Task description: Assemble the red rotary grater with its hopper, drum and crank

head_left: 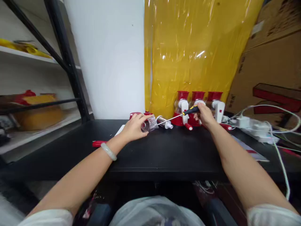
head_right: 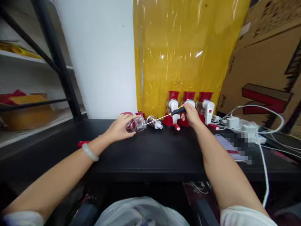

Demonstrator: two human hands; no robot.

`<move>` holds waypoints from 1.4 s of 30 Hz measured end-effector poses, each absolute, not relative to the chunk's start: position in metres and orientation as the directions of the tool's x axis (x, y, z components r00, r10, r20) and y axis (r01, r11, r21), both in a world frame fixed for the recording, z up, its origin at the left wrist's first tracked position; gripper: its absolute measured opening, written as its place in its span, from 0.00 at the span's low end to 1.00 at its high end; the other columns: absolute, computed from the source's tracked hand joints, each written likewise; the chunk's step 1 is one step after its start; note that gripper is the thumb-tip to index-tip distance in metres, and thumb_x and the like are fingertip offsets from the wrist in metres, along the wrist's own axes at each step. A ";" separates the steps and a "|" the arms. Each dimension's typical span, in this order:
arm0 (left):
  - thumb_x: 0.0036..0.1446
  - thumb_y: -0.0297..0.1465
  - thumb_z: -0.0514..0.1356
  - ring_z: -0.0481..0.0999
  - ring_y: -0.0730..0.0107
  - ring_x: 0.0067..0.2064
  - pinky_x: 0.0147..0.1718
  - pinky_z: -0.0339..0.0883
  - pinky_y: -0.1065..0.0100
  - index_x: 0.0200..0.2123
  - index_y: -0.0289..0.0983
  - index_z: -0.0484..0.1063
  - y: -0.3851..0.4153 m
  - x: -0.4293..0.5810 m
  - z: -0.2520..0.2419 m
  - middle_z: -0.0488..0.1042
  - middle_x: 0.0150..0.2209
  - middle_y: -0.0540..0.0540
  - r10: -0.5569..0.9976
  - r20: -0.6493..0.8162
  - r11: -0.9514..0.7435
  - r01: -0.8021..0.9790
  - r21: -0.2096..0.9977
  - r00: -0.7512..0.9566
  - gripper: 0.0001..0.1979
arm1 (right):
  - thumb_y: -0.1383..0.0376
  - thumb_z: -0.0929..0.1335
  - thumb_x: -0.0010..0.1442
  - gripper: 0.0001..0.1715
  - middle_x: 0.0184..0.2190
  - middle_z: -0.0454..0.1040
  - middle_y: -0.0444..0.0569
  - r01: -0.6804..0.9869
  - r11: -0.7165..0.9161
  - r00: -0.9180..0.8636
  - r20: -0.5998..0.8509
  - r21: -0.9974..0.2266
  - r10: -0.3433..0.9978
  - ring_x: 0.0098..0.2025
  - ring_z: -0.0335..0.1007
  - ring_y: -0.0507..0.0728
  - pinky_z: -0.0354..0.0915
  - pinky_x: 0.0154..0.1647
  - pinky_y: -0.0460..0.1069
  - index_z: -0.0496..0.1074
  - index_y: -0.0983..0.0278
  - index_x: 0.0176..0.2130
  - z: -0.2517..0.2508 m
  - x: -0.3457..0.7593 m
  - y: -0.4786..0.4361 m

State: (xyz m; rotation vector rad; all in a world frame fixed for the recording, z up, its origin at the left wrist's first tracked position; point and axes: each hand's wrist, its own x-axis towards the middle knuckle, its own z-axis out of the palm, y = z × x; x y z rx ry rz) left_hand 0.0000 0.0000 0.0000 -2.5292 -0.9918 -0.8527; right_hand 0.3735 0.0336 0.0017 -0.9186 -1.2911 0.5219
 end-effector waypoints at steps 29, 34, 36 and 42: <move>0.47 0.33 0.63 0.64 0.55 0.49 0.46 0.65 0.57 0.62 0.48 0.57 0.002 0.002 -0.001 0.67 0.49 0.45 0.533 0.612 -0.710 0.703 -0.052 0.584 0.38 | 0.44 0.63 0.56 0.23 0.11 0.60 0.39 0.250 0.535 0.248 0.588 -0.807 0.770 0.12 0.55 0.49 0.54 0.12 0.45 0.67 0.61 0.30 0.002 0.370 0.031; 0.46 0.32 0.64 0.64 0.55 0.49 0.47 0.64 0.57 0.62 0.48 0.58 0.001 0.002 -0.001 0.67 0.49 0.45 0.523 0.618 -0.718 0.695 -0.051 0.586 0.38 | 0.48 0.61 0.55 0.20 0.23 0.72 0.44 0.069 0.504 0.225 0.506 -0.861 0.833 0.21 0.70 0.54 0.65 0.18 0.48 0.66 0.60 0.34 0.003 0.373 0.036; 0.46 0.32 0.64 0.64 0.55 0.49 0.47 0.64 0.57 0.62 0.48 0.58 0.001 0.002 -0.001 0.67 0.49 0.45 0.522 0.619 -0.718 0.694 -0.053 0.587 0.38 | 0.52 0.65 0.53 0.15 0.25 0.73 0.44 0.077 0.503 0.242 0.505 -0.861 0.828 0.22 0.70 0.53 0.66 0.19 0.47 0.67 0.60 0.34 0.003 0.372 0.037; 0.46 0.32 0.64 0.63 0.55 0.49 0.46 0.64 0.57 0.62 0.48 0.57 0.000 0.002 -0.001 0.67 0.49 0.45 0.531 0.616 -0.709 0.703 -0.053 0.582 0.38 | 0.46 0.63 0.57 0.21 0.10 0.58 0.38 0.251 0.528 0.251 0.581 -0.812 0.774 0.10 0.54 0.50 0.53 0.11 0.46 0.67 0.61 0.29 0.003 0.369 0.030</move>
